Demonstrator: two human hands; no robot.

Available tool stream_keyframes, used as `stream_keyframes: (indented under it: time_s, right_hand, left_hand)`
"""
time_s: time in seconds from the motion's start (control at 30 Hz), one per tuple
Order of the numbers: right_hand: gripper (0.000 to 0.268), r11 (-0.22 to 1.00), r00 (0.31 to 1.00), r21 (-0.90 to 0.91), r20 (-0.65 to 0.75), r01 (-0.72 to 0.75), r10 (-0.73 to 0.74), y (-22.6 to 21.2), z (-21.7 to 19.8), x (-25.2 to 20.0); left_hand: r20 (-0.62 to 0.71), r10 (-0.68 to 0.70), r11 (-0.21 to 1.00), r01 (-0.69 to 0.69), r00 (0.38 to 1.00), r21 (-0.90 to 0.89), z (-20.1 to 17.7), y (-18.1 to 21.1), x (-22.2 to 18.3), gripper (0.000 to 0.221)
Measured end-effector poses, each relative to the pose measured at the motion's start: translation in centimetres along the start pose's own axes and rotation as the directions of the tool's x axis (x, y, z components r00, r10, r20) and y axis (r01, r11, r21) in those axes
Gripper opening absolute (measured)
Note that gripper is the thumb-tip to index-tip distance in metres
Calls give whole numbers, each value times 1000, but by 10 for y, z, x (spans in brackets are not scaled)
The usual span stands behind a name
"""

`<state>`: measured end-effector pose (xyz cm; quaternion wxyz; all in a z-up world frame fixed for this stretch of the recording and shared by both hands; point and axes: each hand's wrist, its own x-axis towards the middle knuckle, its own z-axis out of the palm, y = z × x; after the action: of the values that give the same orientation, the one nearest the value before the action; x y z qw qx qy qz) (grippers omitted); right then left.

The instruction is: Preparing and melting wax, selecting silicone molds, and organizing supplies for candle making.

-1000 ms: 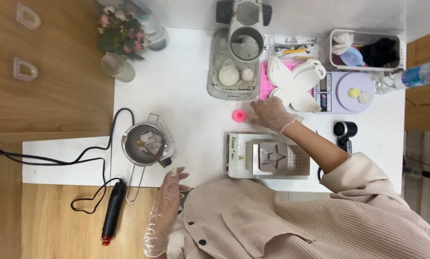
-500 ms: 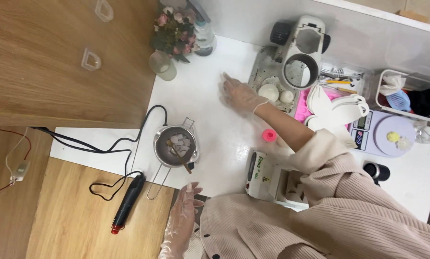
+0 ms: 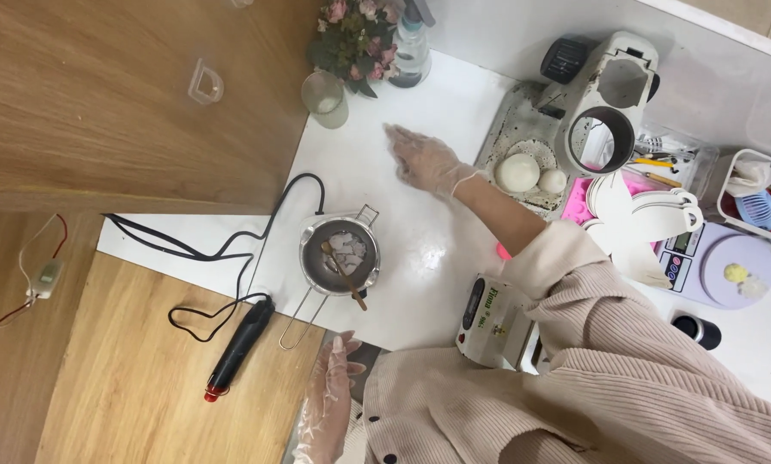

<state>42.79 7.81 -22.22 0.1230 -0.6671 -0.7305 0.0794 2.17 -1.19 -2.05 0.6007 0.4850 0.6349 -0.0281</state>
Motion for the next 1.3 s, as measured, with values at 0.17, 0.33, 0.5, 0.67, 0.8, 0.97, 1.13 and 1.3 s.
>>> stream_keyframes:
  time_s: [0.17,0.33,0.5,0.67,0.8,0.97,1.13,1.3]
  right_hand:
    - [44,998,975,35,218,-42,34,-54,-33,-6]
    - [47,984,915,-21,364,-179,174,-71,-35,1]
    - [37,971,922,25,320,-240,220,-75,-25,-13]
    - [50,179,792,823,423,-539,440,-88,-75,-42]
    - [25,-680,861,731,311,54,403,-105,-99,-83]
    - [23,-234,838,953,282,-190,467,-199,-148,-74]
    - [35,349,914,919,29,-185,406,-235,-105,-52]
    - [23,647,858,658,0,-386,513,-267,-123,-47]
  left_hand:
    - [41,-9,1000,8,999,20,-3,-4,1,57]
    - [31,15,1000,-15,999,1,-12,4,-10,58]
    - [-3,121,990,-121,993,-72,-16,-18,-6,58]
    - [9,229,968,-227,973,-105,-18,-6,-16,60]
    - [53,301,949,-294,952,-110,-24,6,-25,62]
    - [159,393,919,-383,906,-91,-29,-5,-16,64]
    - [194,449,893,-440,872,-93,-40,-11,-17,65]
    - [158,500,866,-488,851,-111,-57,-24,-8,61]
